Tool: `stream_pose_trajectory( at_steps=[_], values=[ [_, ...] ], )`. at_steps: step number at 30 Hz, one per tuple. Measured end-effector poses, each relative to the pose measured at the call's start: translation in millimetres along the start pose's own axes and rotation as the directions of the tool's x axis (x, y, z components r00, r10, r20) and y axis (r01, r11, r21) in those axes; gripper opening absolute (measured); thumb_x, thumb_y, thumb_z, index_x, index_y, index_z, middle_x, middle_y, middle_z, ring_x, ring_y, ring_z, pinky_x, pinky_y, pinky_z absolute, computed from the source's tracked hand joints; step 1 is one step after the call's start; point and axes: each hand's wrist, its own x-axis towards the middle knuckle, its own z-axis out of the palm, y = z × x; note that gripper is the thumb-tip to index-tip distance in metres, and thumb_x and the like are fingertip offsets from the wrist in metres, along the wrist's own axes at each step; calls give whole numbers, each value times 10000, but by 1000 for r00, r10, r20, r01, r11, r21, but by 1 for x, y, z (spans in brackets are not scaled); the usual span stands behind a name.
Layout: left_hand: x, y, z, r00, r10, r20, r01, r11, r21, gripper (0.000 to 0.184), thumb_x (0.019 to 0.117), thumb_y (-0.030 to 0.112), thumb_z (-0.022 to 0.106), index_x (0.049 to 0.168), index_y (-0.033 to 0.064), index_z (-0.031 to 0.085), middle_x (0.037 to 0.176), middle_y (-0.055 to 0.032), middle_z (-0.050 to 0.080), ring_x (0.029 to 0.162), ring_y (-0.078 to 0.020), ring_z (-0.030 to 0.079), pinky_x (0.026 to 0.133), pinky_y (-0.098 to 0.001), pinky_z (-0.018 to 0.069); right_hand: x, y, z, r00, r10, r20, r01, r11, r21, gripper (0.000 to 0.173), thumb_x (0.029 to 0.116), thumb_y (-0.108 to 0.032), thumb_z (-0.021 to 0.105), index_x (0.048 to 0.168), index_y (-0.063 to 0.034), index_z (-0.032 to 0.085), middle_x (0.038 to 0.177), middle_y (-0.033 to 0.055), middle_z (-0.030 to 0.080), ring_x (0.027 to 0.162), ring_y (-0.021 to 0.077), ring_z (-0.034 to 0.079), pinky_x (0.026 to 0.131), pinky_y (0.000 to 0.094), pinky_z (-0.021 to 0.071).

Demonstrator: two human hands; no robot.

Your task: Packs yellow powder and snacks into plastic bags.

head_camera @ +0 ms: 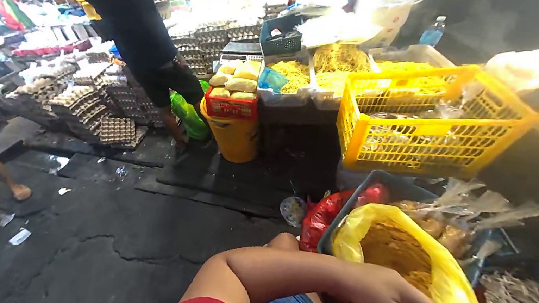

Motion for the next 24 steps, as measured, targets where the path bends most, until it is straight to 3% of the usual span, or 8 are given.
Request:
stream_pose_trajectory(
  at_steps=[3, 7, 9, 11, 14, 16, 20, 24],
  values=[
    [1, -14, -9, 986, -165, -24, 156, 963, -221, 318, 1067, 89, 452, 998, -126, 676, 888, -153, 667, 836, -165, 606, 830, -358, 489, 9, 2, 2, 1000, -12, -4, 10, 970, -244, 406, 1089, -203, 459, 1080, 149, 662, 923, 295, 681, 795, 347, 667, 760, 529, 540],
    [13, -21, 8, 952, -279, -128, 168, 823, -543, 285, 1081, 136, 391, 932, -5, 589, 666, 65, 412, 537, 4, 347, 509, -174, 289, 34, 40, 9, 930, -302, -209, 114, 779, -617, 323, 1036, -181, 537, 962, 72, 723, 925, 303, 695, 956, 539, 667, 854, 679, 509],
    [17, -9, 27, 977, -189, -98, 76, 739, -669, 246, 1064, 114, 380, 955, -10, 562, 694, 59, 430, 550, 4, 366, 516, -170, 303, 45, 52, 7, 830, -457, -321, 237, 809, -538, 264, 995, -160, 569, 970, 12, 767, 1054, 233, 728, 1147, 470, 631, 1040, 601, 453],
    [19, -9, 43, 984, -178, -31, 95, 658, -747, 244, 1075, 139, 356, 901, 86, 519, 634, 92, 416, 517, 8, 386, 496, -159, 329, 51, 45, 9, 813, -423, -401, 356, 905, -232, 231, 1017, -239, 604, 990, -104, 790, 1239, 68, 712, 1355, 230, 535, 1186, 387, 377],
    [17, -32, 24, 929, -361, -78, 225, 721, -656, 229, 1064, 124, 469, 1027, -19, 644, 783, 28, 573, 686, -8, 527, 666, -199, 480, 53, 22, 20, 902, -135, -410, 172, 984, 55, 210, 896, -287, 672, 848, -100, 755, 1250, 35, 700, 1257, 111, 597, 1066, 323, 493],
    [21, -30, 1, 920, -376, -108, 269, 808, -524, 261, 1062, 143, 470, 993, -40, 644, 784, 17, 564, 668, -9, 503, 639, -202, 445, 58, 14, 21, 926, 95, -364, -16, 976, 216, 176, 864, -219, 698, 909, -49, 697, 1215, 63, 684, 1150, 109, 629, 964, 317, 534],
    [21, -33, 0, 909, -380, -170, 238, 809, -537, 217, 1059, 158, 446, 1029, 15, 607, 732, 81, 537, 608, 15, 489, 593, -180, 439, 63, 16, 24, 910, 239, -338, -111, 928, 356, 210, 971, -140, 640, 1108, 2, 711, 1157, 83, 694, 1047, 100, 656, 938, 313, 548],
    [22, -44, 28, 857, -297, -420, 146, 923, -356, 259, 940, 74, 631, 1157, -67, 615, 1013, -49, 677, 864, -39, 641, 806, -232, 556, 65, 21, 41, 830, 337, -445, -97, 873, 479, 223, 1021, -101, 572, 1144, 17, 715, 1156, 100, 705, 1066, 112, 655, 963, 323, 532]
  ],
)
